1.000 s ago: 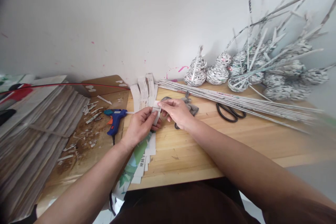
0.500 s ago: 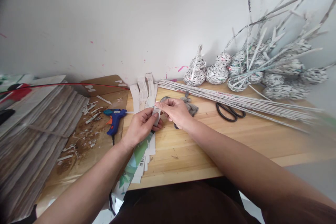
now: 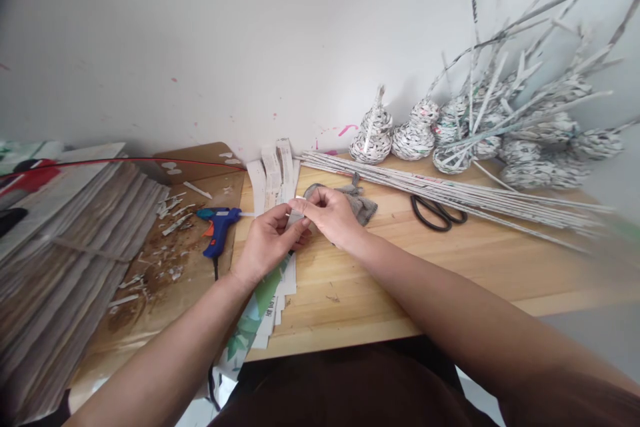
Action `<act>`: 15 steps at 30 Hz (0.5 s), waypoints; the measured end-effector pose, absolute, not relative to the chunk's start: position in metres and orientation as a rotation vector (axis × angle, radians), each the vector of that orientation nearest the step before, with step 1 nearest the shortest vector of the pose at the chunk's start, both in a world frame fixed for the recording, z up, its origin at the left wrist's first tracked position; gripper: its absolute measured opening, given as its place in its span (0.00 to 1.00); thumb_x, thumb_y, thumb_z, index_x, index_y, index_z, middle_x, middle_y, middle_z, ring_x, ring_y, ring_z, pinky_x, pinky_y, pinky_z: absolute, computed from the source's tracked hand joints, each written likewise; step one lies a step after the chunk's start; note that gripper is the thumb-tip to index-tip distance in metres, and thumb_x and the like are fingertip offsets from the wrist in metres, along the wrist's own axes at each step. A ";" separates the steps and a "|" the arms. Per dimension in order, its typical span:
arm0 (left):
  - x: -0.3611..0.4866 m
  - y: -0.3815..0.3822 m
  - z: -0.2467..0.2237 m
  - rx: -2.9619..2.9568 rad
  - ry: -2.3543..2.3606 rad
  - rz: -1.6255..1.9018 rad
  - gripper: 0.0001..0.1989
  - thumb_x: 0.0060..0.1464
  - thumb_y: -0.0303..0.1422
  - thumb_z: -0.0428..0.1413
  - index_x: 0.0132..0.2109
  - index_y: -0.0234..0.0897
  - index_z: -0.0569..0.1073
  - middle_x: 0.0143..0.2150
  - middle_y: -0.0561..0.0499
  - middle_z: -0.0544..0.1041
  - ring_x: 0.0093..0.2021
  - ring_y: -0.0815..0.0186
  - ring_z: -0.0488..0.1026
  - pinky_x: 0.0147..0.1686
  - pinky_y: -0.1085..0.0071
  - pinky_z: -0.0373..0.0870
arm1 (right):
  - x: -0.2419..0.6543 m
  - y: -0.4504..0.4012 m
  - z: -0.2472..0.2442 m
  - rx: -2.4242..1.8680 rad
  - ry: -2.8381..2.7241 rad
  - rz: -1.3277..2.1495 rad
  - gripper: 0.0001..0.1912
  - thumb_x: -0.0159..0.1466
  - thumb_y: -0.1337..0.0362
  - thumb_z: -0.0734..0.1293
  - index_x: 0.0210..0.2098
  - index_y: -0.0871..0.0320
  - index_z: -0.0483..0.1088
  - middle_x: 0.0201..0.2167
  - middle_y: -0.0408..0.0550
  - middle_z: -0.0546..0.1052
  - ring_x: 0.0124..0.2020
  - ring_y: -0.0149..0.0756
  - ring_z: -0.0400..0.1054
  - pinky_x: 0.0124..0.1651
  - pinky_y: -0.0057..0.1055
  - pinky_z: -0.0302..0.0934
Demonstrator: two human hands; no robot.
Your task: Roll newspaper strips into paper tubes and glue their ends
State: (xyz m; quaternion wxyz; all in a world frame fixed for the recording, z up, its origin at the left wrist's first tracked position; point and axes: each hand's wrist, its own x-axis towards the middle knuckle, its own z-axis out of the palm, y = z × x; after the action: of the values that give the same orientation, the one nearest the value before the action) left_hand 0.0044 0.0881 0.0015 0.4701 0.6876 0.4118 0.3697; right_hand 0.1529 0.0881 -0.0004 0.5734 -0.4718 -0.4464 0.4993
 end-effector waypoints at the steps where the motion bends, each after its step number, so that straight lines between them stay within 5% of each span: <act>1: 0.005 0.089 0.001 1.661 1.006 0.904 0.13 0.53 0.42 0.59 0.39 0.37 0.75 0.28 0.51 0.77 0.28 0.65 0.74 0.25 0.73 0.70 | 0.152 0.088 -0.001 -1.098 -1.050 1.170 0.24 0.51 0.49 0.75 0.20 0.57 0.59 0.16 0.36 0.64 0.15 0.22 0.51 0.16 0.23 0.45; 5: 0.004 0.091 0.002 1.540 0.979 0.872 0.15 0.54 0.45 0.57 0.36 0.36 0.74 0.29 0.51 0.76 0.27 0.67 0.74 0.25 0.73 0.72 | 0.153 0.087 -0.001 -1.064 -1.063 1.186 0.23 0.50 0.51 0.76 0.21 0.57 0.59 0.16 0.35 0.63 0.16 0.22 0.54 0.17 0.23 0.47; 10: 0.002 0.095 0.008 1.463 1.002 0.868 0.18 0.52 0.47 0.58 0.35 0.34 0.75 0.28 0.49 0.76 0.26 0.67 0.73 0.21 0.74 0.72 | 0.156 0.084 0.013 -1.024 -1.186 1.306 0.17 0.51 0.53 0.75 0.33 0.58 0.72 0.22 0.38 0.69 0.19 0.25 0.59 0.17 0.23 0.49; 15: 0.002 0.099 0.008 1.463 0.984 0.863 0.17 0.50 0.46 0.60 0.33 0.33 0.75 0.28 0.50 0.77 0.28 0.67 0.74 0.29 0.71 0.74 | 0.155 0.080 0.019 -1.047 -1.250 1.275 0.17 0.55 0.50 0.72 0.26 0.59 0.74 0.17 0.37 0.64 0.17 0.23 0.53 0.18 0.24 0.46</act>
State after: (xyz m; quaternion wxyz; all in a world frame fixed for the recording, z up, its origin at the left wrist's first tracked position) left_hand 0.0018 0.0992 0.0078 0.5558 0.6196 0.4168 0.3654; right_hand 0.1551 0.0803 0.0194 0.5106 -0.4349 -0.5192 0.5297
